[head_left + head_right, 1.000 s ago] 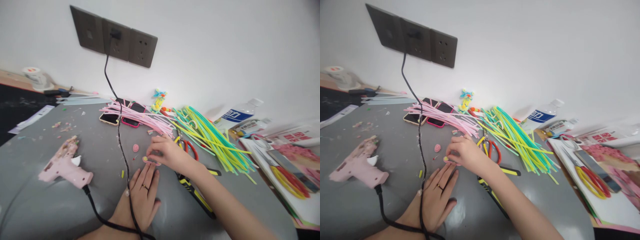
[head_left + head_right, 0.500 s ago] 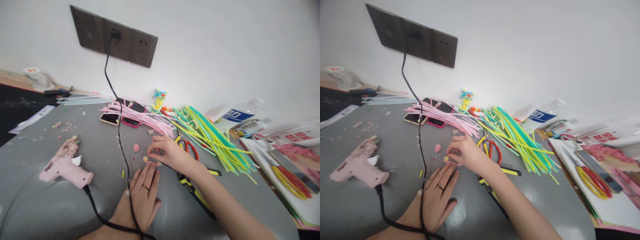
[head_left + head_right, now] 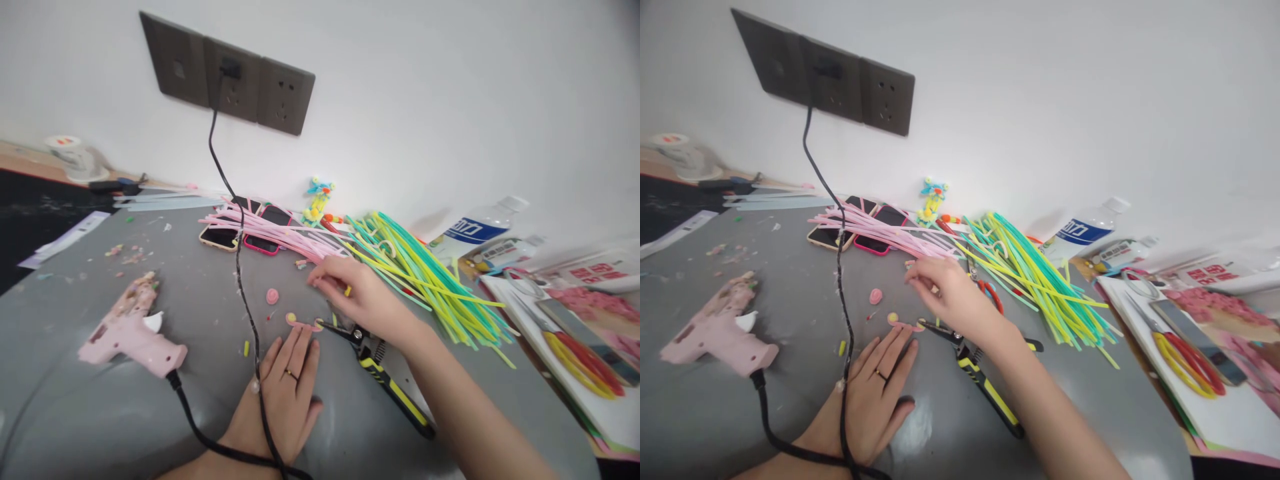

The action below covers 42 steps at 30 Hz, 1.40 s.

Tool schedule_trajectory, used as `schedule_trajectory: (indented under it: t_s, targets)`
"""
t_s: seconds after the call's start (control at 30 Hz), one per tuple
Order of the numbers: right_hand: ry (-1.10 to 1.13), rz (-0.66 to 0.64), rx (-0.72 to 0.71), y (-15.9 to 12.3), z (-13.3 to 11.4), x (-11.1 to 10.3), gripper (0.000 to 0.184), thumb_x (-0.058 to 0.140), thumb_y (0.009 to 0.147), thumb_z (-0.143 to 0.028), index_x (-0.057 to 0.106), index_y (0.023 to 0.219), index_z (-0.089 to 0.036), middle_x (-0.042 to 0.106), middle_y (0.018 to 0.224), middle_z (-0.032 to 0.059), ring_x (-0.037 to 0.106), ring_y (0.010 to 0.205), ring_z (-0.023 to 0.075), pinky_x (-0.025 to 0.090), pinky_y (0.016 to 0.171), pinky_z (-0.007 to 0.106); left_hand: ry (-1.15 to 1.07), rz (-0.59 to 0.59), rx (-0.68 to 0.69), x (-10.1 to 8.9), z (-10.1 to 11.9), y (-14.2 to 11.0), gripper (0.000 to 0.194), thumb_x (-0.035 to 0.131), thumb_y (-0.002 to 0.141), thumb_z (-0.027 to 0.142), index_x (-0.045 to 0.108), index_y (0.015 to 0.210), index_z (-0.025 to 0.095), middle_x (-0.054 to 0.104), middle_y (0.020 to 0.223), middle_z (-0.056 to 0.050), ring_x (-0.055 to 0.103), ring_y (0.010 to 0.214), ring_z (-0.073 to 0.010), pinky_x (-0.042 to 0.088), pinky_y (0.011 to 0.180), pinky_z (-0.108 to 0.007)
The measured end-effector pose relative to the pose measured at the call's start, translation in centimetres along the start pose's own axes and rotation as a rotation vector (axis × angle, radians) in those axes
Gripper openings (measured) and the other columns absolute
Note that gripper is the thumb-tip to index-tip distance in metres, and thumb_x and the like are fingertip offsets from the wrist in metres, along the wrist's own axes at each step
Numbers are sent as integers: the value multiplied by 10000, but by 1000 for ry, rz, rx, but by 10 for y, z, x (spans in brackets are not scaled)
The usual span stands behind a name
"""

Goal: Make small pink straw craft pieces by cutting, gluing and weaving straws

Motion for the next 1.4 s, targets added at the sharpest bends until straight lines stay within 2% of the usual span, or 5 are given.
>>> schedule_trajectory:
  t_s: [0.17, 0.27, 0.57, 0.9, 1.4]
  targets:
    - [31, 254, 42, -11, -4, -38, 296, 343, 995, -169, 440, 718, -213, 435, 637, -23, 412, 581, 141, 326, 595, 276, 5, 5, -9, 0, 0, 0, 588, 508, 920, 364, 457, 1447, 109, 424, 1545, -154, 376, 1430, -277, 330, 1127, -414]
    - [42, 327, 80, -15, -2, -41, 311, 321, 1009, -199, 385, 706, -226, 374, 621, -26, 366, 554, 144, 305, 553, 277, -2, -1, -8, 1, 0, 0, 585, 510, 914, 341, 456, 1449, 112, 423, 1545, -153, 386, 1426, -281, 341, 1122, -419]
    - [-31, 56, -24, -7, -1, 3, 148, 544, 954, -161, 682, 912, -195, 724, 904, 60, 664, 824, 174, 467, 744, 262, -15, -4, -1, 1, -1, -1, 584, 497, 926, 341, 440, 1459, 108, 421, 1545, -157, 386, 1426, -288, 353, 1118, -430]
    - [-132, -75, -63, -5, 1, 28, 116, 711, 871, -221, 690, 766, -176, 659, 700, 16, 586, 702, 152, 396, 671, 253, 20, -12, -2, -1, 0, 1, 565, 506, 917, 336, 475, 1429, 99, 456, 1519, -172, 415, 1405, -301, 371, 1100, -442]
    - [-112, -185, -59, -1, 4, 48, 74, 715, 840, -133, 695, 787, -181, 621, 774, -6, 557, 698, 125, 348, 681, 252, 24, -44, -21, 1, 1, 1, 574, 511, 892, 301, 477, 1431, 105, 455, 1516, -187, 436, 1390, -318, 377, 1096, -458]
Point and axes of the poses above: each hand's wrist, its own y-axis towards the middle knuckle, its own x-axis out of the palm, z = x × y, the point moved 6 cm from there along y, towards the middle knuckle
